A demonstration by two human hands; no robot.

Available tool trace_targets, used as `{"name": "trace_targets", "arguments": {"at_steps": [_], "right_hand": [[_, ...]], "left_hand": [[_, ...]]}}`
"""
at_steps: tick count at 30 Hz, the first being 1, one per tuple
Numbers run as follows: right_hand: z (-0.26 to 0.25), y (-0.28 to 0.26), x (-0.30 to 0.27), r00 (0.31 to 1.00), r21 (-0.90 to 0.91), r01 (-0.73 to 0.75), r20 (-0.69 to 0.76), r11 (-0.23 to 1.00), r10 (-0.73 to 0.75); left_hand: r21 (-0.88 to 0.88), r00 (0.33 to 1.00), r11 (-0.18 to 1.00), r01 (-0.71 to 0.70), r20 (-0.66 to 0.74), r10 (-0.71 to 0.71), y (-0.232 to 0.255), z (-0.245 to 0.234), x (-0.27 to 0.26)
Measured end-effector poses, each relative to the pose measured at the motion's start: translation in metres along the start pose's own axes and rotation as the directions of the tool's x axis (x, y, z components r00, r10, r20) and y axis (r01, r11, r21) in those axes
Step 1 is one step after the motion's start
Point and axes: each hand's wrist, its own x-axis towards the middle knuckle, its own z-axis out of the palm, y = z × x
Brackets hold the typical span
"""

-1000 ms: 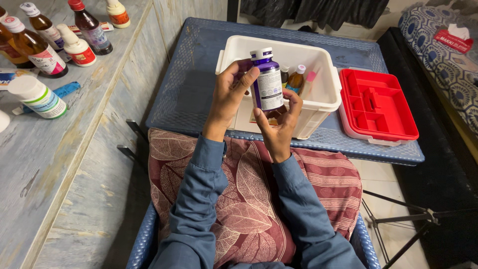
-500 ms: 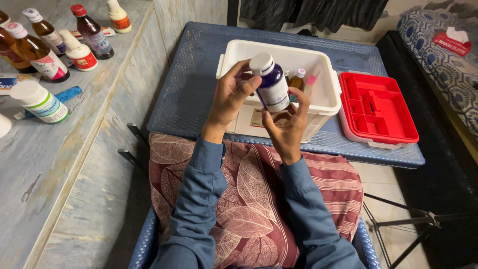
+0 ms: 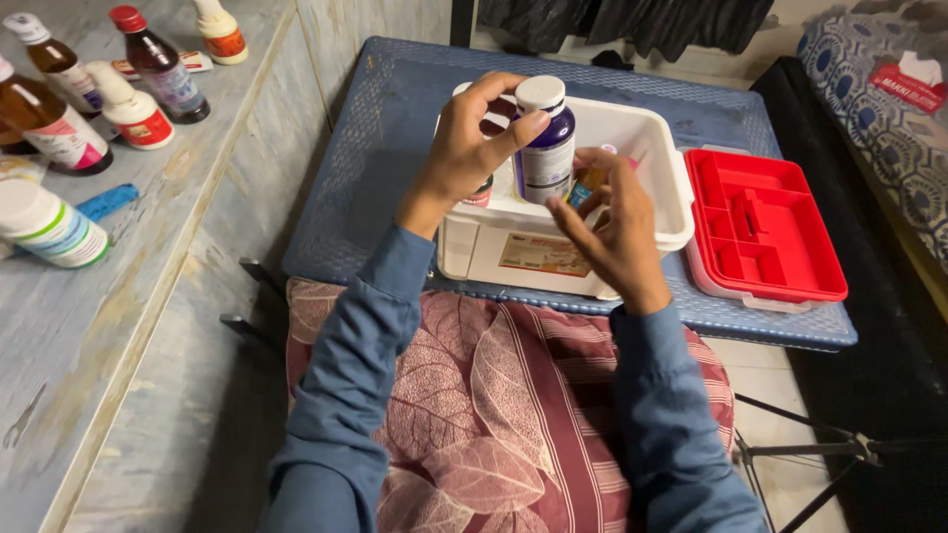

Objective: The person picks up various bottles and containers from a countertop, rotates them to view the labels, and places them into a white plastic bin. The items include small bottles, a larger white jar, and a purple bottle.

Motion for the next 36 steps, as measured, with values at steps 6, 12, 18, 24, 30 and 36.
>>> {"name": "trace_targets", "arguments": {"at_steps": [6,12,18,24,30,36], "right_hand": [[-0.027,0.02,0.031,0.99,0.001,-0.086,0.116,0.996,0.085],[-0.042,0.036,0.064,0.969,-0.038,-0.064,0.236,0.997,0.072],[-0.032,0.055,0.091,0.918,-0.076,0.032,0.396,0.997,0.001],[-0.024,0.074,0.108,0.824,-0.268,-0.061,0.529,0.961,0.2],[-0.016,0.097,0.118,0.81,-0.145,0.081,0.586,0.986,0.019],[-0.007,0.105,0.12,0.773,-0.098,-0.054,0.625,0.994,0.103]], "left_hand": [[0.056,0.981,0.995,-0.079,0.184,0.067,-0.02,-0.004,0.019],[0.167,0.958,0.98,-0.111,0.281,0.06,-0.049,0.005,0.034],[0.288,0.947,0.953,-0.094,0.323,-0.004,-0.068,0.007,0.036],[0.356,0.921,0.931,0.085,0.328,-0.21,-0.066,0.005,0.038],[0.416,0.914,0.903,0.105,0.317,-0.252,-0.067,0.007,0.037],[0.542,0.869,0.818,0.195,0.292,-0.4,-0.068,0.01,0.043]]}}
